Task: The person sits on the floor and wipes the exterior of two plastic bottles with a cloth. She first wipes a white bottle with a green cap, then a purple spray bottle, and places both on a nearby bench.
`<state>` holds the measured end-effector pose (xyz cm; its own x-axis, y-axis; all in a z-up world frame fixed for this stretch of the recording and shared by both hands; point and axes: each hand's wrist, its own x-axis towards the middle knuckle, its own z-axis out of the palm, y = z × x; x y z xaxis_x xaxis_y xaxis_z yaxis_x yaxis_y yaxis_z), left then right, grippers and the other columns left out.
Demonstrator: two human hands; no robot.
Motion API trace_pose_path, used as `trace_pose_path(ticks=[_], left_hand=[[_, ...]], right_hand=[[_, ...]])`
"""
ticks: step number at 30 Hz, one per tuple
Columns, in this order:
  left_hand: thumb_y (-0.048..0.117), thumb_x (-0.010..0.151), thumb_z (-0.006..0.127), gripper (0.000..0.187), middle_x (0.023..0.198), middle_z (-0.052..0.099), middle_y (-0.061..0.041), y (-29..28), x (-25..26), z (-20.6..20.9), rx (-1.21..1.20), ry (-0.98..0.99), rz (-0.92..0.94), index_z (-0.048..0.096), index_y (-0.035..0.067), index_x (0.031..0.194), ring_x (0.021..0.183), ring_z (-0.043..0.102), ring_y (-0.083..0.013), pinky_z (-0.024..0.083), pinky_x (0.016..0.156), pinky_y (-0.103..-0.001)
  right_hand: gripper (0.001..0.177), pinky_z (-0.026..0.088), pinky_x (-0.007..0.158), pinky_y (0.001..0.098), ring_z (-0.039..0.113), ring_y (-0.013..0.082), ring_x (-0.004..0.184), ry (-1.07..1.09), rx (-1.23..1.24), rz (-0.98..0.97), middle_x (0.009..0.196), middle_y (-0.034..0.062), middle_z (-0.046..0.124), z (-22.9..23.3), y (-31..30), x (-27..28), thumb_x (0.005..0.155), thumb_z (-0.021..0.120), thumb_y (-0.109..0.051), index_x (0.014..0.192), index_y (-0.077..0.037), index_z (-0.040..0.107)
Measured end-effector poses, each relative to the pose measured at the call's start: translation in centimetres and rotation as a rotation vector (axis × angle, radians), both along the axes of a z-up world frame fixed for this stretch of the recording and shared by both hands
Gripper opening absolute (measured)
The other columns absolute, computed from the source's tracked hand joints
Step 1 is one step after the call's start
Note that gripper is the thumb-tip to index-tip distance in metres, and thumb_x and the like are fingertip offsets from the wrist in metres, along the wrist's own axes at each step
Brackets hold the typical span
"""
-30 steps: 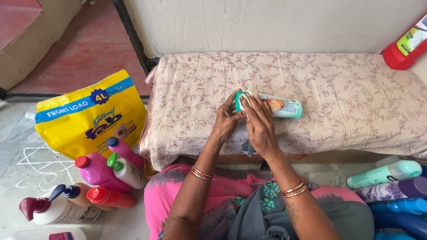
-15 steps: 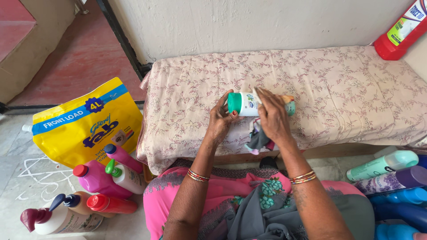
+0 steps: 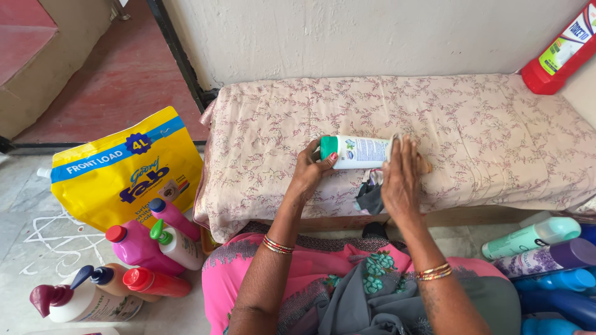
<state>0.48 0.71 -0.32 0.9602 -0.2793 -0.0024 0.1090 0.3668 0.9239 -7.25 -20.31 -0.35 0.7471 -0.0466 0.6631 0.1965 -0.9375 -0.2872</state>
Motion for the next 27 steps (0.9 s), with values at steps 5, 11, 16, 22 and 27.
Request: trace_pose_path(ticks=[5, 11, 16, 22, 27], left_hand=[[0.003, 0.088, 0.074, 0.066, 0.126, 0.067, -0.026, -0.2, -0.8, 0.5, 0.060, -0.197, 0.027, 0.050, 0.004, 0.150, 0.107, 0.069, -0.0283, 0.061, 0.086, -0.037], [-0.002, 0.088, 0.074, 0.069, 0.132, 0.064, -0.022, 0.3, -1.5, 1.3, 0.066, -0.351, 0.016, 0.046, 0.004, 0.151, 0.114, 0.066, -0.0275, 0.059, 0.092, -0.036], [-0.003, 0.087, 0.073, 0.072, 0.142, 0.059, -0.022, 0.5, -1.0, 0.9, 0.048, -0.467, 0.005, 0.043, 0.001, 0.152, 0.123, 0.063, -0.0283, 0.058, 0.099, -0.037], [0.001, 0.087, 0.075, 0.073, 0.138, 0.060, -0.023, 0.8, -0.8, 0.8, 0.073, -0.390, -0.001, 0.042, 0.001, 0.152, 0.120, 0.065, -0.0297, 0.060, 0.096, -0.038], [0.000, 0.086, 0.074, 0.071, 0.133, 0.062, -0.021, 0.9, -1.3, 1.5, 0.108, -0.345, 0.000, 0.043, 0.004, 0.150, 0.116, 0.067, -0.0288, 0.063, 0.090, -0.035]], right_hand=[[0.058, 0.022, 0.125, 0.0549, 0.025, 0.0393, 0.156, 0.037, -0.021, 0.094, 0.167, 0.0220, 0.029, 0.6, 3.8, -1.0, 0.107, 0.046, -0.021, 0.160, -0.004, 0.032], [0.051, 0.023, 0.126, 0.0529, 0.029, 0.0395, 0.156, -0.003, 0.072, 0.383, 0.165, 0.0203, 0.035, 3.4, 6.8, -0.9, 0.111, 0.042, -0.023, 0.158, -0.003, 0.038], [0.049, 0.024, 0.128, 0.0522, 0.030, 0.0378, 0.156, -0.038, 0.090, 0.432, 0.164, 0.0170, 0.039, 5.0, 8.0, 0.2, 0.114, 0.038, -0.027, 0.156, -0.002, 0.042], [0.054, 0.024, 0.126, 0.0537, 0.034, 0.0362, 0.154, -0.024, 0.082, 0.400, 0.161, 0.0160, 0.043, 5.0, 8.1, 1.5, 0.113, 0.034, -0.036, 0.156, -0.005, 0.044], [0.059, 0.022, 0.127, 0.0558, 0.038, 0.0363, 0.151, -0.057, 0.059, 0.383, 0.159, 0.0169, 0.046, 4.2, 7.4, 2.8, 0.113, 0.027, -0.042, 0.155, -0.005, 0.045]])
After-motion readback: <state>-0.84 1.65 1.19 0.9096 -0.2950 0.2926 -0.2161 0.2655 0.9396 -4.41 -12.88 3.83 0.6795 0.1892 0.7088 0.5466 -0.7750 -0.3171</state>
